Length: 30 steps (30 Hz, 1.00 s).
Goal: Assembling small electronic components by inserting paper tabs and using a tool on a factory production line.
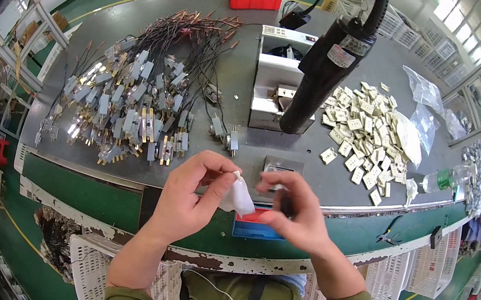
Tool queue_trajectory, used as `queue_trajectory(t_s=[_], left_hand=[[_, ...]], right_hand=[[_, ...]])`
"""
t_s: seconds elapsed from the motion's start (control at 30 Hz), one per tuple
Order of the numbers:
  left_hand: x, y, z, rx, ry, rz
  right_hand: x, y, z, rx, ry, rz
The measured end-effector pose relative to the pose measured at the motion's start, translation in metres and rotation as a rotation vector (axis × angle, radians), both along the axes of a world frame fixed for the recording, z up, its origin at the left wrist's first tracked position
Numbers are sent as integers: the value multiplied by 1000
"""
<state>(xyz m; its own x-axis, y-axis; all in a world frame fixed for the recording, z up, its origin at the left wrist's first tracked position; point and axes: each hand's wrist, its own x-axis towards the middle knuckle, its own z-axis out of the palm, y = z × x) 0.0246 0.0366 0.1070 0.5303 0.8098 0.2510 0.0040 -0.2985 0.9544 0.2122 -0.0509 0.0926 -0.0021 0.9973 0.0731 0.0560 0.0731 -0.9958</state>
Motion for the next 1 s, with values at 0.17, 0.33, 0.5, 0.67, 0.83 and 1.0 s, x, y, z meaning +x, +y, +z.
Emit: queue_trajectory(t_s=[0.17,0.33,0.5,0.67,0.83,1.0], left_hand=[[1,-1,2,16,-41,-20],[-3,7,-8,73,-47,7],[-3,10,-7,156,-3,-49],[2,5,11,136,95,-105],[-3,16,10,46,236,-99],[-7,19,-2,-44,63,-118]], right_hand=[[-6,17,-2,-192,92,129],[3,16,7,-104,185,21],[-1,11,20,-12,80,-127],[-1,9,32,5,-16,-121],[3,9,32,13,-47,-142],[4,9,30,-31,64,-168]])
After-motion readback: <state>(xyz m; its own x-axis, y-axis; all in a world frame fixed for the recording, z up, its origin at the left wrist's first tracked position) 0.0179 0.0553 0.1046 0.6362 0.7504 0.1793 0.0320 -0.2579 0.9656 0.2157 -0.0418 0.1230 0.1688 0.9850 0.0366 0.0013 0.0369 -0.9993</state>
